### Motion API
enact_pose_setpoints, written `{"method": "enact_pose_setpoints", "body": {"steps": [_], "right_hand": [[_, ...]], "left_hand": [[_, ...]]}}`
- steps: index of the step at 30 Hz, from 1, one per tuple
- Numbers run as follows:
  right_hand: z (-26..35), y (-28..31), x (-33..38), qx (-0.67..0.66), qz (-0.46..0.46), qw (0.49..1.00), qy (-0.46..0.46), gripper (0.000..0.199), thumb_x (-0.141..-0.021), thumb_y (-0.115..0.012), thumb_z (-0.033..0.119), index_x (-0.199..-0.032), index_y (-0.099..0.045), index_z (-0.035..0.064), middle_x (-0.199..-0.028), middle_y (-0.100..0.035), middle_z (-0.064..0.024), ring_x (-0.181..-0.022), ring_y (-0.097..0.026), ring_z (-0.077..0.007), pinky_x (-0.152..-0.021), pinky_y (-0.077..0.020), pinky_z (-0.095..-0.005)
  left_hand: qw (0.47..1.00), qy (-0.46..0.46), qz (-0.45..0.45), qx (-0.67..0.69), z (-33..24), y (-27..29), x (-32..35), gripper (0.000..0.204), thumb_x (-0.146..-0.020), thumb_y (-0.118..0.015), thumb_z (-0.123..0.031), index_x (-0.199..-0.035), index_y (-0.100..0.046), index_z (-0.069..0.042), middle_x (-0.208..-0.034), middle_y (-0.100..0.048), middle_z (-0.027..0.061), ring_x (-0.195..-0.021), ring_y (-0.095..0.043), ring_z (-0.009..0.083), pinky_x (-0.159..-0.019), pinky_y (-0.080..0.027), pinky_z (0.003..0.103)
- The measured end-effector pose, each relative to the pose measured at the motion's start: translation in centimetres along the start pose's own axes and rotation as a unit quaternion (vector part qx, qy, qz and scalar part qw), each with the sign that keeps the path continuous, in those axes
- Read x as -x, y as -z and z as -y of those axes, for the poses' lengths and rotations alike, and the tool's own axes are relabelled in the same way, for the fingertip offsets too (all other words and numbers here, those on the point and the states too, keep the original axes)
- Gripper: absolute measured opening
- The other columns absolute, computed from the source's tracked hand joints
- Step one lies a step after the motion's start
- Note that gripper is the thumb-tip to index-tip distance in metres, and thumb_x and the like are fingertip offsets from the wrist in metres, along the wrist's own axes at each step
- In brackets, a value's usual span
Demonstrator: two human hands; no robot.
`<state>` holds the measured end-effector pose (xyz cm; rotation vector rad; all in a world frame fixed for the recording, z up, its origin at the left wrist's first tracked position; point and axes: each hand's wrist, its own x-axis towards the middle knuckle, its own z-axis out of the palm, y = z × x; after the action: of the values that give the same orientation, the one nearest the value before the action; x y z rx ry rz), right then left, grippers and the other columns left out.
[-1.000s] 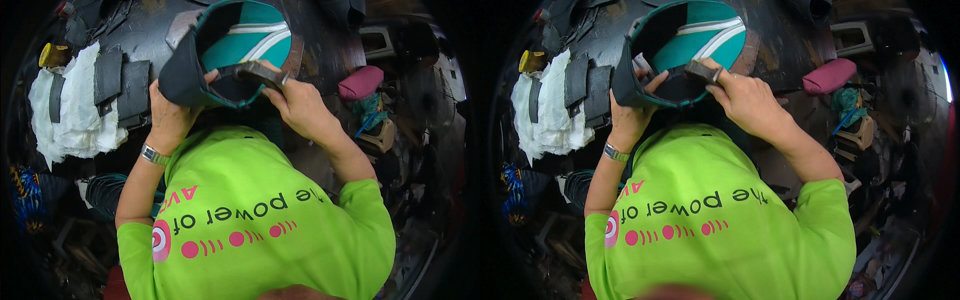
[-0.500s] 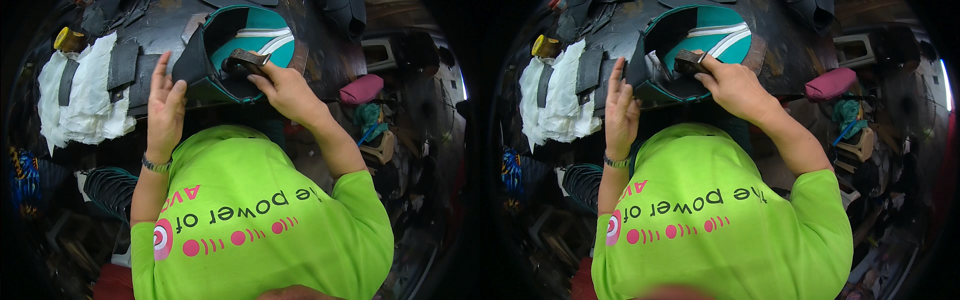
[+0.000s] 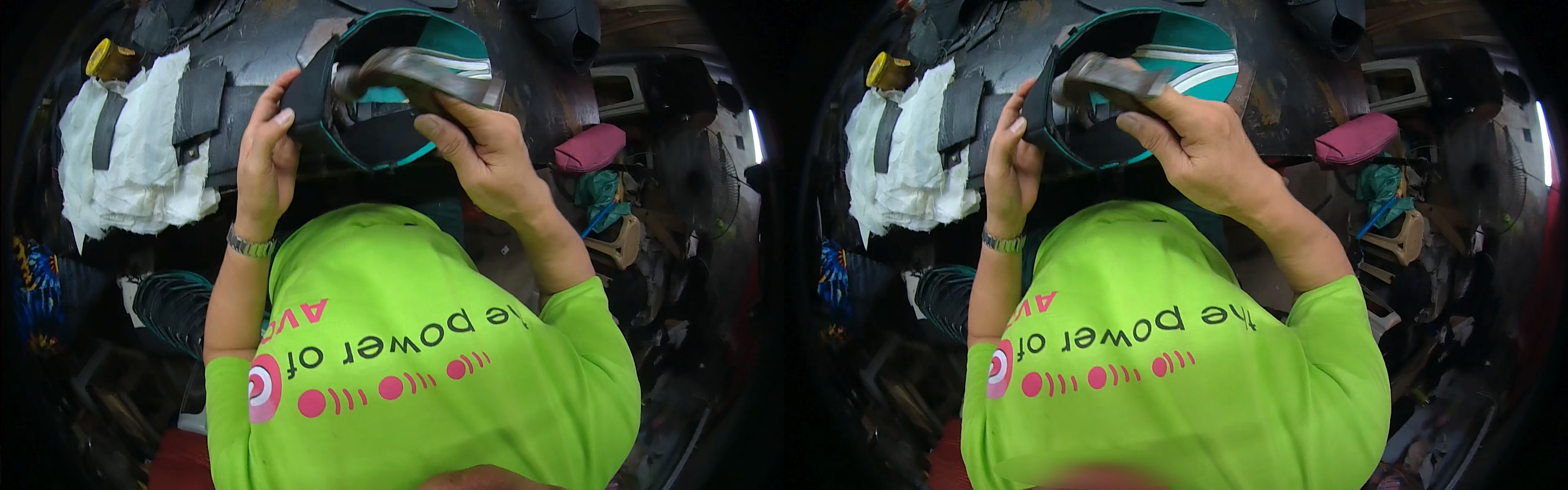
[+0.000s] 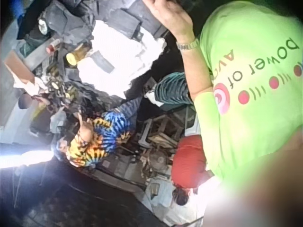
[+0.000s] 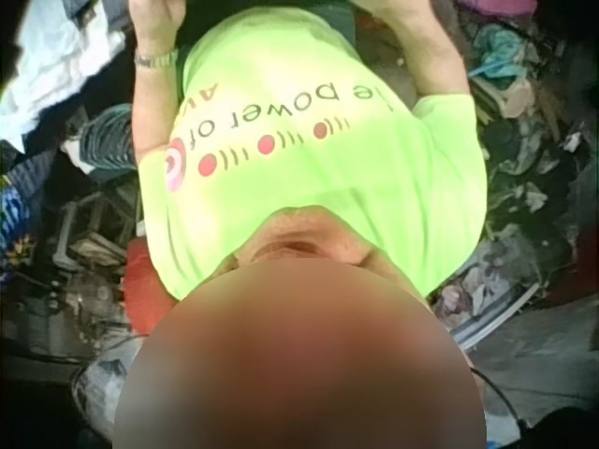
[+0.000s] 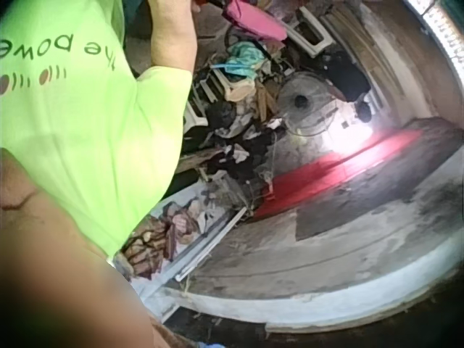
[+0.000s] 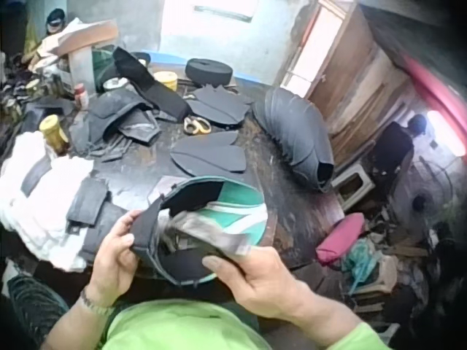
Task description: The person repeatedly aligns and presses a black rubber piece onto a shoe upper, then uses a hammer to tap the seam. They flip the shoe to inspect the interior, reposition the rubber piece, and continue hammering the seam. The process is repeated several times with minor adjustments to the rubber piece and repeated hammering.
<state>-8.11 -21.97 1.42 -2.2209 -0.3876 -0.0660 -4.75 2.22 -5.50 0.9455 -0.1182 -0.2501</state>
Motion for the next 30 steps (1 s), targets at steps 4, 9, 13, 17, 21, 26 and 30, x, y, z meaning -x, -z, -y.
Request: {"method": "enact_pose_setpoints", "body": {"steps": [4, 9, 13, 17, 21, 26, 30], "right_hand": [[-0.7, -0.7, 0.6, 0.160, 0.075, 0.982, -0.063, 0.039, -0.099, -0.061, 0.028, -0.136, -0.058, 0.0143, -0.084, -0.070, -0.0208, -0.079, -0.069, -0.0411, -0.070, -0.0543, -0.0487], [-1.0, -0.7, 0.6, 0.040, -0.026, 0.999, -0.019, 0.039, -0.100, -0.059, 0.029, -0.135, -0.056, 0.0128, -0.077, -0.069, -0.0209, -0.075, -0.068, -0.0430, -0.068, -0.0528, -0.0530], [-0.8, 0.4, 0.1, 0.240, 0.032, 0.965, -0.096, 0.037, -0.101, -0.057, 0.030, -0.134, -0.056, 0.0121, -0.079, -0.070, -0.0218, -0.078, -0.068, -0.0427, -0.068, -0.0529, -0.0524], [-0.9, 0.8, 1.6, 0.009, -0.063, 0.996, -0.067, 0.035, -0.099, -0.061, 0.029, -0.130, -0.059, 0.0131, -0.080, -0.069, -0.0210, -0.078, -0.068, -0.0423, -0.068, -0.0530, -0.0491], [-1.7, 0.9, 2.6, 0.180, -0.006, 0.970, -0.161, 0.030, -0.097, -0.065, 0.024, -0.125, -0.065, 0.0138, -0.086, -0.069, -0.0213, -0.080, -0.067, -0.0420, -0.070, -0.0534, -0.0470], [-1.8, 1.5, 3.5, -0.056, -0.185, 0.981, -0.021, 0.027, -0.099, -0.063, 0.022, -0.123, -0.065, 0.0100, -0.086, -0.070, -0.0240, -0.078, -0.066, -0.0444, -0.072, -0.0548, -0.0419], [-2.4, 1.2, 3.8, 0.145, -0.058, 0.977, -0.143, 0.031, -0.101, -0.058, 0.026, -0.129, -0.059, 0.0131, -0.080, -0.068, -0.0256, -0.079, -0.066, -0.0463, -0.070, -0.0526, -0.0524]], "left_hand": [[1.000, 0.005, 0.010, -0.007, -0.2, 0.0, -1.2, 0.056, -0.096, -0.050, -0.013, -0.149, -0.040, 0.003, -0.136, -0.057, 0.0130, -0.116, -0.060, 0.0108, -0.090, -0.049, 0.019], [1.000, -0.003, 0.002, -0.030, -0.2, 0.1, -2.1, 0.053, -0.095, -0.050, -0.014, -0.145, -0.047, 0.002, -0.132, -0.059, 0.0066, -0.097, -0.060, 0.0014, -0.066, -0.043, 0.009], [0.999, -0.010, 0.005, -0.049, 0.0, 0.4, -3.0, 0.050, -0.094, -0.049, -0.014, -0.143, -0.050, 0.001, -0.129, -0.060, 0.0039, -0.068, -0.047, -0.0057, -0.050, -0.032, 0.010], [0.998, -0.016, 0.004, -0.059, 0.1, 0.4, -3.9, 0.050, -0.093, -0.049, -0.013, -0.142, -0.051, 0.000, -0.127, -0.062, 0.0038, -0.062, -0.043, -0.0067, -0.047, -0.028, 0.011], [0.997, -0.015, 0.022, -0.074, 0.0, -0.2, -4.5, 0.051, -0.092, -0.049, -0.012, -0.141, -0.052, 0.002, -0.127, -0.061, 0.0068, -0.080, -0.055, -0.0027, -0.055, -0.036, 0.009], [0.997, -0.025, 0.029, -0.064, 0.3, -0.7, -5.1, 0.050, -0.091, -0.050, -0.012, -0.138, -0.052, 0.003, -0.126, -0.062, 0.0105, -0.103, -0.063, 0.0073, -0.073, -0.049, 0.013], [0.998, -0.035, 0.021, -0.040, 0.9, -0.7, -5.7, 0.044, -0.095, -0.054, -0.016, -0.134, -0.055, 0.003, -0.123, -0.063, 0.0110, -0.104, -0.064, 0.0108, -0.082, -0.053, 0.019]]}}
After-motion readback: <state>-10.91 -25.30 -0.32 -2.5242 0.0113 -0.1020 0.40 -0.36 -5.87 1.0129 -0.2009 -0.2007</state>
